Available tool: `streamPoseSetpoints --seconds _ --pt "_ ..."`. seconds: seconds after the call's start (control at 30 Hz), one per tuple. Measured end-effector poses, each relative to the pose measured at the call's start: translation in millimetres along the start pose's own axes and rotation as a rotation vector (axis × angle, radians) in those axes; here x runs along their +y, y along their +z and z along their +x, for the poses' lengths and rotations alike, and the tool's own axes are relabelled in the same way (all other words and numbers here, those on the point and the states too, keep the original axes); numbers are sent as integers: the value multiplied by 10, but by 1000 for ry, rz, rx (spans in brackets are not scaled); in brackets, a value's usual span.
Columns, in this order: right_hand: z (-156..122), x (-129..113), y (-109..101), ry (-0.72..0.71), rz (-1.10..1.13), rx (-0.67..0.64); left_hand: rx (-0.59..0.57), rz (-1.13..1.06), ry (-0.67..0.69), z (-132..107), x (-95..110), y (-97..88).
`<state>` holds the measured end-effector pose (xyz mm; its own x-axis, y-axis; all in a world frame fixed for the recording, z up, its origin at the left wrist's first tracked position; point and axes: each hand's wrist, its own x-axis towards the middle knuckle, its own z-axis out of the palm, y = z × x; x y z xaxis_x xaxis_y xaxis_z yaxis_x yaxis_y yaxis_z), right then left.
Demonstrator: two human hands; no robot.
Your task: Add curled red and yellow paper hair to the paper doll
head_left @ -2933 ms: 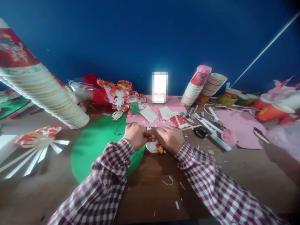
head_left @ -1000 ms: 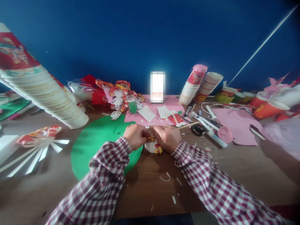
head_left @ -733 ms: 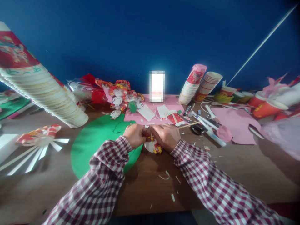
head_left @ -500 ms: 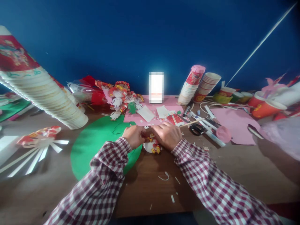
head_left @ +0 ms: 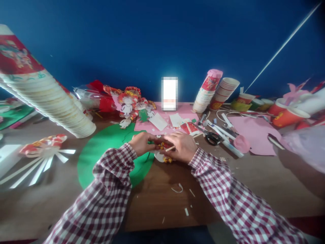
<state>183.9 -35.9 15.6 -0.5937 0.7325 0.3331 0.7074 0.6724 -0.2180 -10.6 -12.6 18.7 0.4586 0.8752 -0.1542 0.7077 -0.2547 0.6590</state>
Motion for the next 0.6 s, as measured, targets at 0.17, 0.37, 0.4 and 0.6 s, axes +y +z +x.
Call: streamPoseSetpoints --seconds 0.17,0.37,0.4,0.6 --pt "-16 -22 27 -2 21 -71 34 -155 61 5 6 -2" --pt "-17 -49 -28 62 22 -112 269 -69 60 23 8 40" --pt "-16 -41 -30 79 16 -120 317 -54 62 29 5 49" --pt "-7 33 -13 153 -13 -142 605 -54 113 64 -3 88"
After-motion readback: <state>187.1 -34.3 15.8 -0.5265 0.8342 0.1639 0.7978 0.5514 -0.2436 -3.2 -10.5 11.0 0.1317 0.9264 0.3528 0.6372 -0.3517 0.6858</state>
